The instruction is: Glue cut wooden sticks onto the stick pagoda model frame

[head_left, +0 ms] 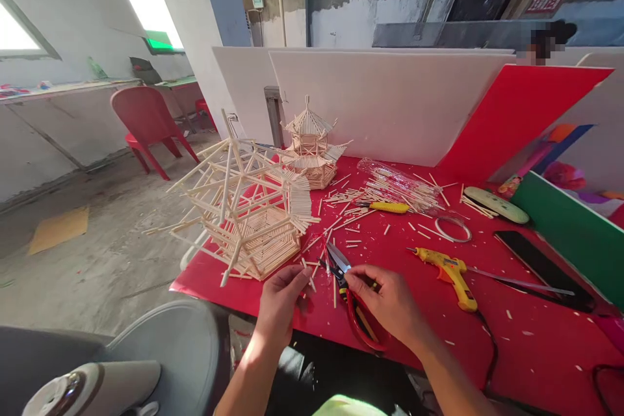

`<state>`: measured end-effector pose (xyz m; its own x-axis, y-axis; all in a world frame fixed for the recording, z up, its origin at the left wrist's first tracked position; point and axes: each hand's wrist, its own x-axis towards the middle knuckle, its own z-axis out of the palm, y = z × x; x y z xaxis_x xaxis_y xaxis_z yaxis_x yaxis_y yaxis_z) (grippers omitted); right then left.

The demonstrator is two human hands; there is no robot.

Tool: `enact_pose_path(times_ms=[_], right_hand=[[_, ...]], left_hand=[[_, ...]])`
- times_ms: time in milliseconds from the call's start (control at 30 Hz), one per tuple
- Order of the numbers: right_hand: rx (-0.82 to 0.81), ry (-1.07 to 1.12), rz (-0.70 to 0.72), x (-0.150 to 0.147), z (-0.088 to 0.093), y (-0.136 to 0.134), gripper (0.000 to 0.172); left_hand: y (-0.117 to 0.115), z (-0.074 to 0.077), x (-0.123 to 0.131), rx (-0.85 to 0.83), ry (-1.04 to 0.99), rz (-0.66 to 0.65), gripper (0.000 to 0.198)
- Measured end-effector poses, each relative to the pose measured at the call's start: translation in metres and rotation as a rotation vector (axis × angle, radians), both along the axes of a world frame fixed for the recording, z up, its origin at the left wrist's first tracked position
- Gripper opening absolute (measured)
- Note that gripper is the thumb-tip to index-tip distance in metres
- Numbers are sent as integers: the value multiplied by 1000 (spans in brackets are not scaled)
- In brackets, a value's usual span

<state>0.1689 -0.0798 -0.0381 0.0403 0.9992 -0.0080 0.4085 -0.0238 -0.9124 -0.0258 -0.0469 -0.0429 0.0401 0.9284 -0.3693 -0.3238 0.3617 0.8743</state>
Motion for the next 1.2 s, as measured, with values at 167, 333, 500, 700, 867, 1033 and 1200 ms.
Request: enact_pose_path(times_ms=[167, 333, 500, 700, 867, 1033, 1200], right_hand=[[59, 34, 90, -36, 10, 0, 30], [187, 118, 101, -56, 21, 13, 27], [281, 76, -13, -63, 30, 22, 27], [366, -8, -65, -71, 35, 41, 26], [356, -30, -69, -72, 31, 48, 28], [353, -46, -65, -73, 30, 53, 29], [333, -43, -61, -73, 27, 58, 29]], left_hand=[[1, 7, 2, -72, -195, 56, 35], [5, 22, 3, -34, -275, 102, 32], [12, 34, 1, 43, -326, 152, 31], [25, 37, 5, 82, -343, 247, 28], [30, 36, 8, 102, -374, 231, 24], [35, 37, 9, 141, -362, 241, 27], [40, 40, 13, 97, -341, 295, 30]])
